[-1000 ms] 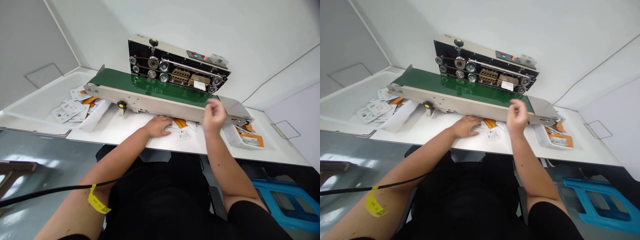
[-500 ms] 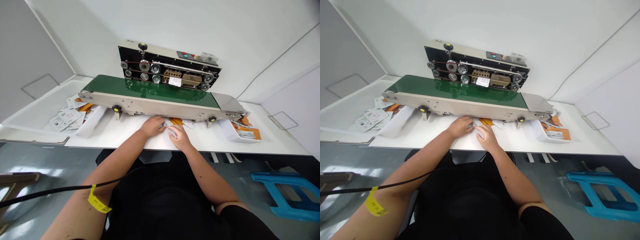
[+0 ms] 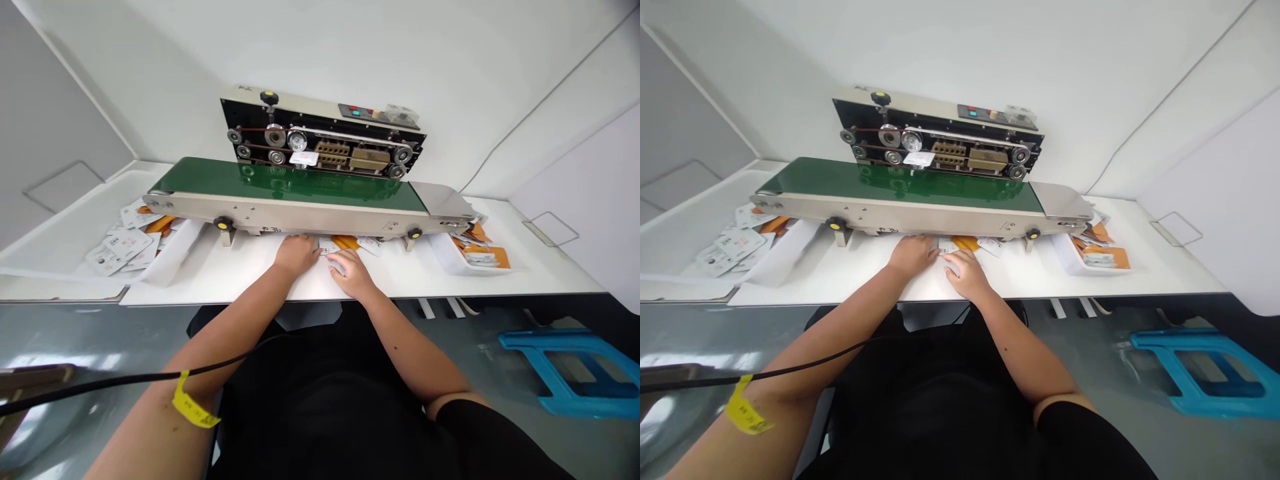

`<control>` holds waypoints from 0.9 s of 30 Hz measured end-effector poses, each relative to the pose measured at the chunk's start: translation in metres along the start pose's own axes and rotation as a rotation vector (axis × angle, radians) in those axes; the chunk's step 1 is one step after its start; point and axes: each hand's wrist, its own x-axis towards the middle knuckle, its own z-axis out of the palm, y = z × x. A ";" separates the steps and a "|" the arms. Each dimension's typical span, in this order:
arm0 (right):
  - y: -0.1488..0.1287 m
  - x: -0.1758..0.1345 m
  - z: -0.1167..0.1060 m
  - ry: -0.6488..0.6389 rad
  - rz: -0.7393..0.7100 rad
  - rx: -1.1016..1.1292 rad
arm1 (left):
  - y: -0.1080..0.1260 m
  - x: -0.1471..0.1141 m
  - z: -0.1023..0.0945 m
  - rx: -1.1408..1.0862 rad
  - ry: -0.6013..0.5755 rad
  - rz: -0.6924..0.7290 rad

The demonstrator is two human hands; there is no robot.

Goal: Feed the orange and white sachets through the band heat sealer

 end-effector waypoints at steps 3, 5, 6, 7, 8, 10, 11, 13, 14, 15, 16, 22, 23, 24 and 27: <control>-0.001 0.002 -0.002 0.001 0.000 0.002 | -0.003 0.000 0.002 -0.036 -0.007 -0.022; -0.003 0.004 -0.003 0.013 0.008 0.000 | -0.005 -0.001 0.002 -0.112 0.010 -0.041; -0.005 0.005 -0.003 0.023 0.014 -0.003 | -0.006 -0.002 0.000 -0.157 0.039 -0.052; -0.008 0.006 -0.002 0.030 0.019 -0.006 | -0.007 -0.004 -0.002 -0.209 0.086 -0.061; -0.011 0.006 0.000 0.029 0.024 -0.008 | -0.008 -0.005 -0.004 -0.266 0.157 -0.072; -0.023 0.008 0.008 -0.014 0.033 -0.008 | -0.009 -0.009 -0.010 -0.395 0.338 -0.112; -0.030 0.009 0.014 -0.053 0.039 -0.004 | -0.011 -0.010 -0.014 -0.458 0.430 -0.150; -0.046 0.013 0.028 -0.130 0.058 0.011 | -0.014 -0.012 -0.019 -0.571 0.560 -0.231; -0.055 0.015 0.036 -0.145 0.076 0.019 | -0.017 -0.012 -0.020 -0.622 0.594 -0.264; -0.062 0.019 0.044 -0.142 0.096 0.026 | -0.019 -0.011 -0.021 -0.674 0.614 -0.288; -0.068 0.023 0.052 -0.129 0.119 0.032 | -0.021 -0.011 -0.022 -0.721 0.621 -0.304; -0.062 0.042 0.064 -0.037 0.330 0.145 | -0.026 -0.005 -0.022 -0.753 0.578 -0.266; -0.054 0.043 0.059 -0.014 0.367 0.207 | -0.025 -0.005 -0.023 -0.719 0.563 -0.229; -0.045 0.045 0.053 0.011 0.395 0.281 | -0.024 -0.004 -0.022 -0.688 0.541 -0.187; -0.017 0.046 0.026 0.062 0.461 0.532 | -0.018 -0.001 -0.019 -0.716 0.422 -0.092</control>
